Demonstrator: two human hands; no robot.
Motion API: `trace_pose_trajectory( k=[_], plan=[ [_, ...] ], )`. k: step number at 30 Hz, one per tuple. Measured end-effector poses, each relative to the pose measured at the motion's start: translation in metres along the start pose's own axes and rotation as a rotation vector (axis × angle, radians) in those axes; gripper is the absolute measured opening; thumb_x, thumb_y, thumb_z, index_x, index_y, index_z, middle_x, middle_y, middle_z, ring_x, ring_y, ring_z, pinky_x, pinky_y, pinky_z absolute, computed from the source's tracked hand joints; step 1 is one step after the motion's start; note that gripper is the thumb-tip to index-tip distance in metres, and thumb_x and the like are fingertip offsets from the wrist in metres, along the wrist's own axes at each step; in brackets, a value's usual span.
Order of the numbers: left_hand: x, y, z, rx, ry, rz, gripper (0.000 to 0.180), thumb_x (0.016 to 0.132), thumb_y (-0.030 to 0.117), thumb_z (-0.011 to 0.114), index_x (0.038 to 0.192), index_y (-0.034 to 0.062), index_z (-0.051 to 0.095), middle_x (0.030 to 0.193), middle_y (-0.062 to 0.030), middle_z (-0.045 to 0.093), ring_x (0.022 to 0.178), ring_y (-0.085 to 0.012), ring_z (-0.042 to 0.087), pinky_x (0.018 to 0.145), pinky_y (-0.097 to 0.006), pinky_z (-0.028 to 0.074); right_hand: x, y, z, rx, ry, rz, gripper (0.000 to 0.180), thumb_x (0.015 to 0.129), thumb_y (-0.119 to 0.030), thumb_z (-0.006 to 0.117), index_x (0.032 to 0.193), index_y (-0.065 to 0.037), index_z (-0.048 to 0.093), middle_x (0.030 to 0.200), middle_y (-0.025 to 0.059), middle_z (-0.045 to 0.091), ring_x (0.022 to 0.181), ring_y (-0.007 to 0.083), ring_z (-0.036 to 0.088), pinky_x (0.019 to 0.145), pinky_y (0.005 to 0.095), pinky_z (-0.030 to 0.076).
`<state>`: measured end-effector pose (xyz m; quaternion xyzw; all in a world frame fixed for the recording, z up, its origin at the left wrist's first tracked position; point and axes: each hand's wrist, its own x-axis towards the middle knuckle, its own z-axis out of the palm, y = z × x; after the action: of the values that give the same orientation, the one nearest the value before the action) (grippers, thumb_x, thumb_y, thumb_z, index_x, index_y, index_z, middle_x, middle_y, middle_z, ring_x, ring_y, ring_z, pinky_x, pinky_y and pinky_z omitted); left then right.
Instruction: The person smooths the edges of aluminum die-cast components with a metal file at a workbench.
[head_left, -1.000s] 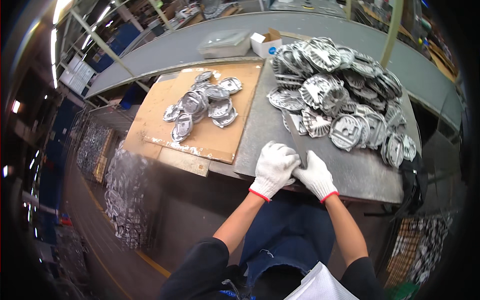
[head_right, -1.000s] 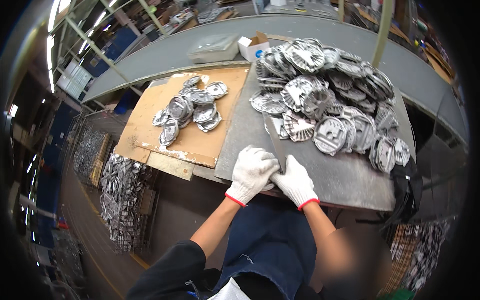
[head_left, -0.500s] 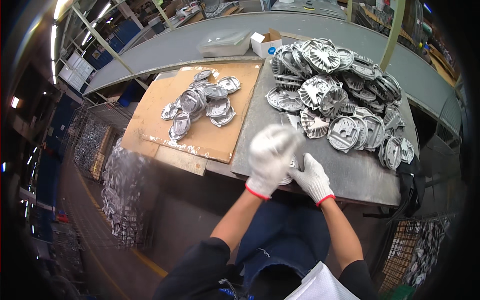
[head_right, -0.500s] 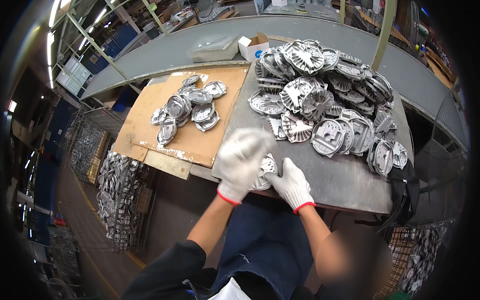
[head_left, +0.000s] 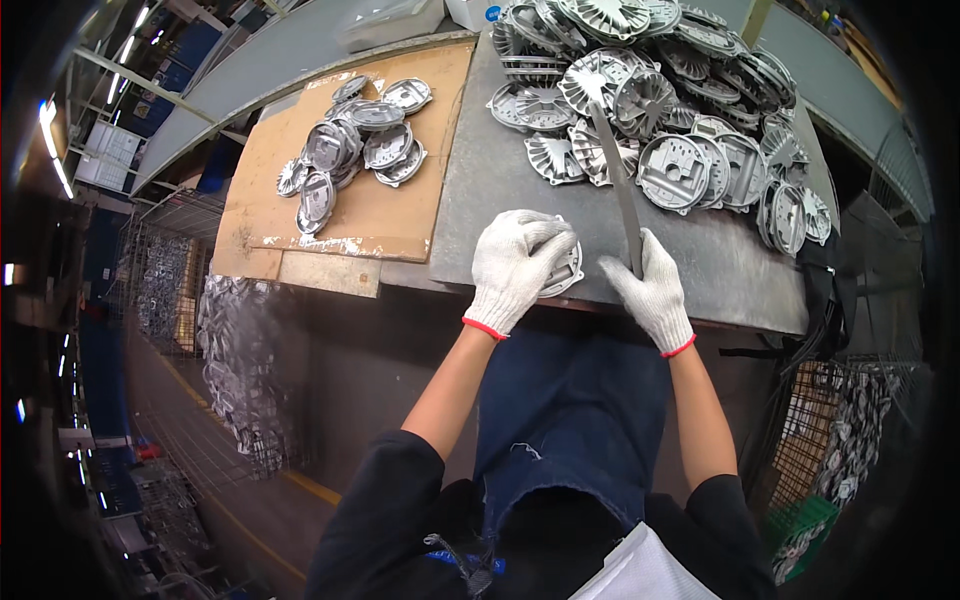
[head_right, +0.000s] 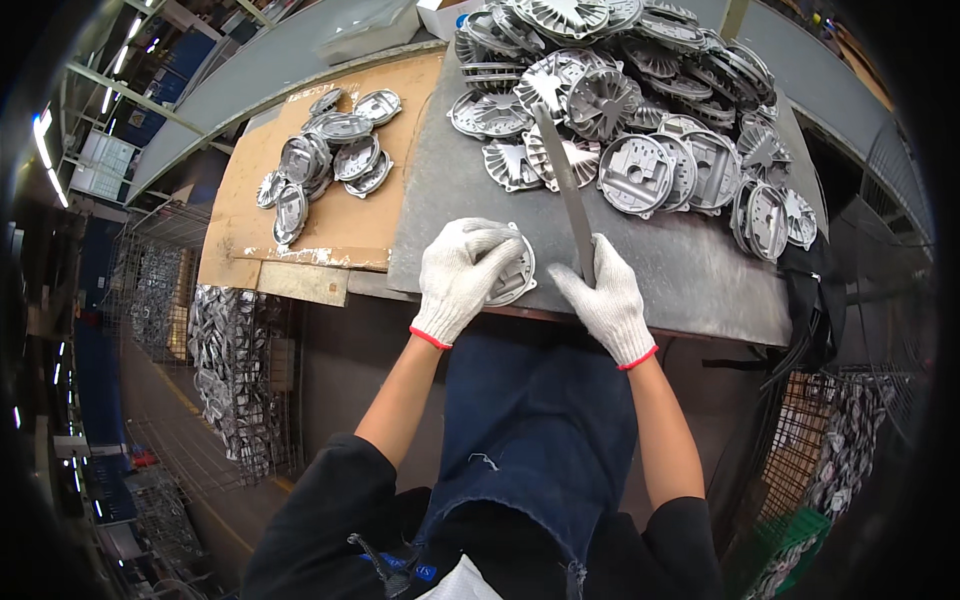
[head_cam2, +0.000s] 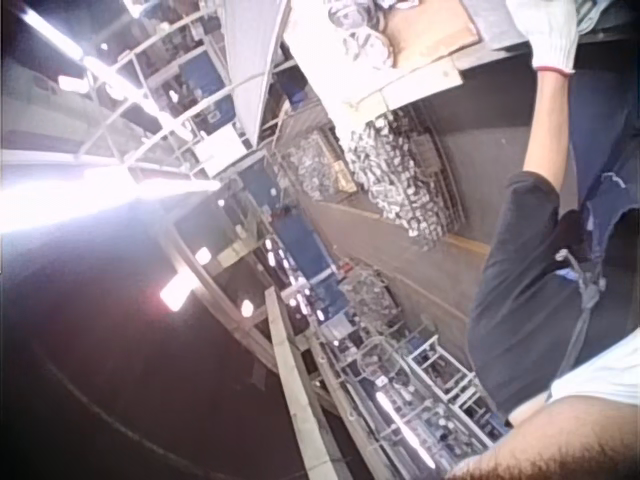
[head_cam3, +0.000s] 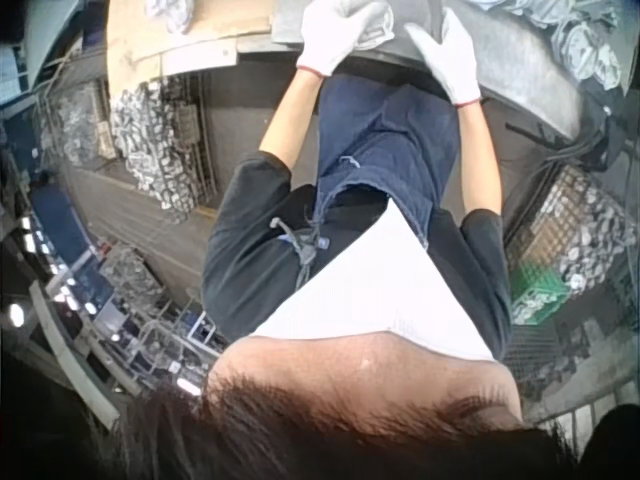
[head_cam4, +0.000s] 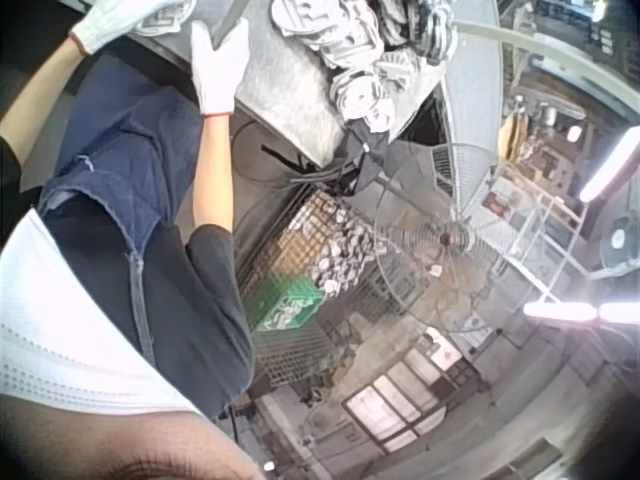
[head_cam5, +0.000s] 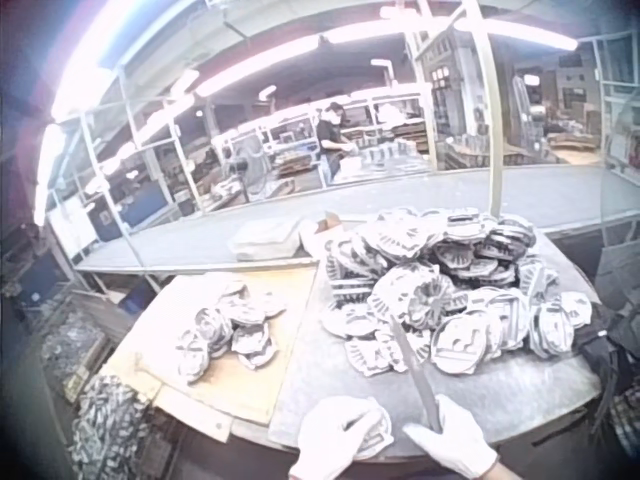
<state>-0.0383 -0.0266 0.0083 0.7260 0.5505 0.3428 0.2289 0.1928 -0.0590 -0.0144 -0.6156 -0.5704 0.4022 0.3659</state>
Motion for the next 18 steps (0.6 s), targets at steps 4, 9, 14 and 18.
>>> trace_pose_trajectory(
  k=[4,9,14,18],
  plan=[
    [0.0,-0.006,0.004,0.17,0.02,0.197,0.02,0.092,0.027,0.082,0.103,0.013,0.09,0.112,-0.008,0.084,0.109,-0.0292,0.075,0.101,-0.042,0.058,-0.002,0.006,0.004,0.017,0.028,-0.083,0.045,0.096,-0.032,0.086,0.118,0.001,0.065,0.086,0.0174,0.066,0.075,0.0278,0.059,0.076,0.0421,0.055],
    [-0.001,-0.007,0.013,0.178,0.086,0.237,0.018,0.089,0.029,0.083,0.098,0.0151,0.089,0.105,-0.0044,0.083,0.11,-0.0291,0.074,0.103,-0.043,0.055,-0.002,0.004,0.0,-0.024,-0.002,-0.077,0.045,0.098,-0.035,0.085,0.116,0.001,0.065,0.088,0.0199,0.069,0.078,0.0323,0.064,0.077,0.0457,0.055],
    [0.001,-0.01,0.02,0.18,0.132,0.395,0.016,0.085,0.025,0.087,0.096,0.0141,0.089,0.102,-0.0051,0.083,0.106,-0.0298,0.076,0.099,-0.044,0.058,-0.002,-0.022,-0.01,-0.1,-0.043,-0.033,0.04,0.103,-0.035,0.08,0.112,0.0,0.063,0.086,0.0242,0.069,0.08,0.0395,0.071,0.075,0.0498,0.054],
    [-0.002,-0.017,0.02,0.215,0.187,0.39,0.012,0.084,0.025,0.086,0.091,0.0162,0.088,0.098,-0.0011,0.082,0.104,-0.027,0.075,0.099,-0.044,0.056,-0.033,-0.071,-0.027,-0.255,-0.086,-0.125,0.036,0.109,-0.036,0.073,0.114,-0.002,0.06,0.079,0.0248,0.069,0.077,0.0476,0.073,0.067,0.0532,0.054]
  ],
)
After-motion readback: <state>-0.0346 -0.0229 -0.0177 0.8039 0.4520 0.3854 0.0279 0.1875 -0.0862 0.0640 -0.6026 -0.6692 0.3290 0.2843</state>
